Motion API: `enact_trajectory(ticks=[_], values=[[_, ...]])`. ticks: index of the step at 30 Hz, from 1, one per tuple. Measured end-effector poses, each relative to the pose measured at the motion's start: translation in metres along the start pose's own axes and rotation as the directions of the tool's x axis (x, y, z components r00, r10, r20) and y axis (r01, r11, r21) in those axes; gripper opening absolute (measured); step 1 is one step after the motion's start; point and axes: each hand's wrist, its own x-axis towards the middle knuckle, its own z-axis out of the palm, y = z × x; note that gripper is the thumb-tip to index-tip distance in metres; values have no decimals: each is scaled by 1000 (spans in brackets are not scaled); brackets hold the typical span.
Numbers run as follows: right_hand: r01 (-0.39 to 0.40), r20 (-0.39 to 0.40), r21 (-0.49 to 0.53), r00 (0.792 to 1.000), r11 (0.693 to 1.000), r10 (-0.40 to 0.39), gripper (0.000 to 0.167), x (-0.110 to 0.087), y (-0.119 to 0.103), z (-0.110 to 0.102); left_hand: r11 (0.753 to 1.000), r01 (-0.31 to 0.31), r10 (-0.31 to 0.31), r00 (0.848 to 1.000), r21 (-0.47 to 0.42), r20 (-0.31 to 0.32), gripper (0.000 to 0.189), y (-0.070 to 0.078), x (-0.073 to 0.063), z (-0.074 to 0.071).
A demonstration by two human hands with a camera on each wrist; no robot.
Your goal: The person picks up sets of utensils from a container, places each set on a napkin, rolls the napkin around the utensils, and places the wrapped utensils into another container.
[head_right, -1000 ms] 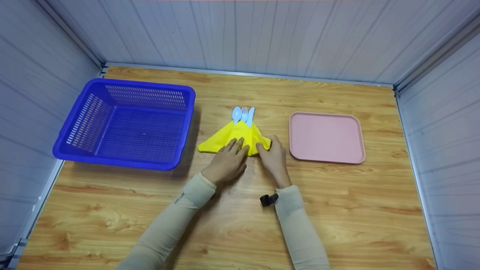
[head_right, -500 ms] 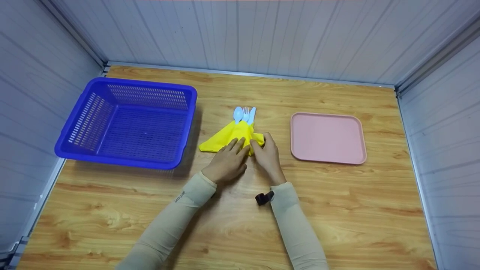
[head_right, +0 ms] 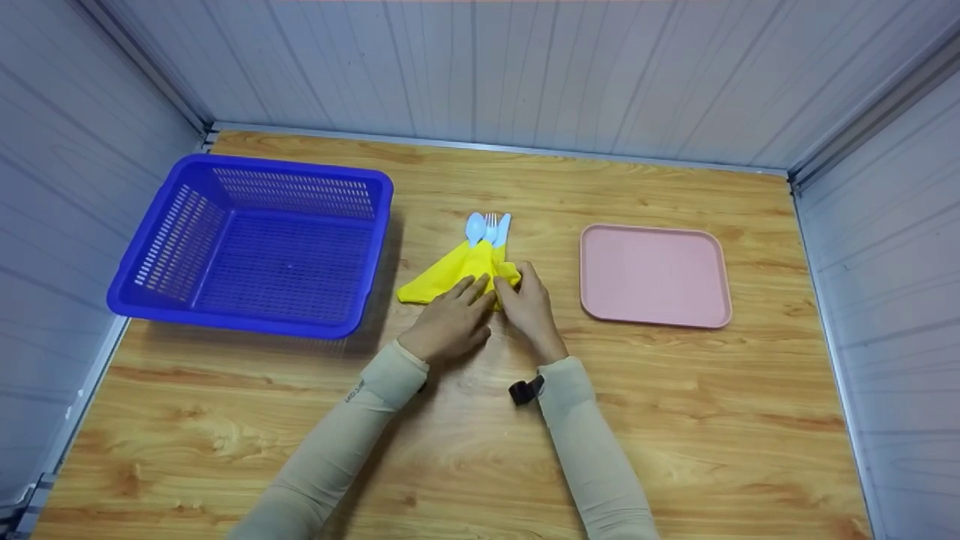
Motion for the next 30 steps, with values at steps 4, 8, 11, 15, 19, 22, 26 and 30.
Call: enact_trajectory(ticks=[4, 8, 11, 15, 19, 22, 26, 30], values=[[-5, 9, 10, 1000, 1000, 4, 29, 0, -2, 1, 1000, -2, 2, 1000, -8, 0, 58, -1, -1, -1], [-11, 26, 36, 1000, 999, 10, 31, 0, -4, 2, 1000, -3, 4, 1000, -19, 14, 60, -3, -2, -2], [-10, 17, 32, 1000, 999, 9, 32, -1, -6, 4, 999, -21, 21, 1000, -41, -2, 61, -5, -4, -1], [-4, -7, 45, 1000, 999, 5, 31, -3, -7, 8, 996, -55, 50, 996, -75, -72, 54, -10, -7, 0], [7, -14, 72, 1000, 997, -6, 32, -5, -7, 11, 994, -72, 58, 986, -82, -157, 46, -15, -14, -1], [9, -37, 57, 999, 998, -7, 27, -7, -7, 11, 996, -75, 62, 975, -53, -213, 42, -20, -21, 0], [11, -46, 50, 999, 999, -8, 30, -9, -6, 10, 997, -62, 50, 965, -39, -258, 36, -27, -28, 2], [39, -13, 34, 999, 999, -39, 39, -11, -4, 9, 995, -65, 44, 965, -71, -259, 32, -32, -32, 3]])
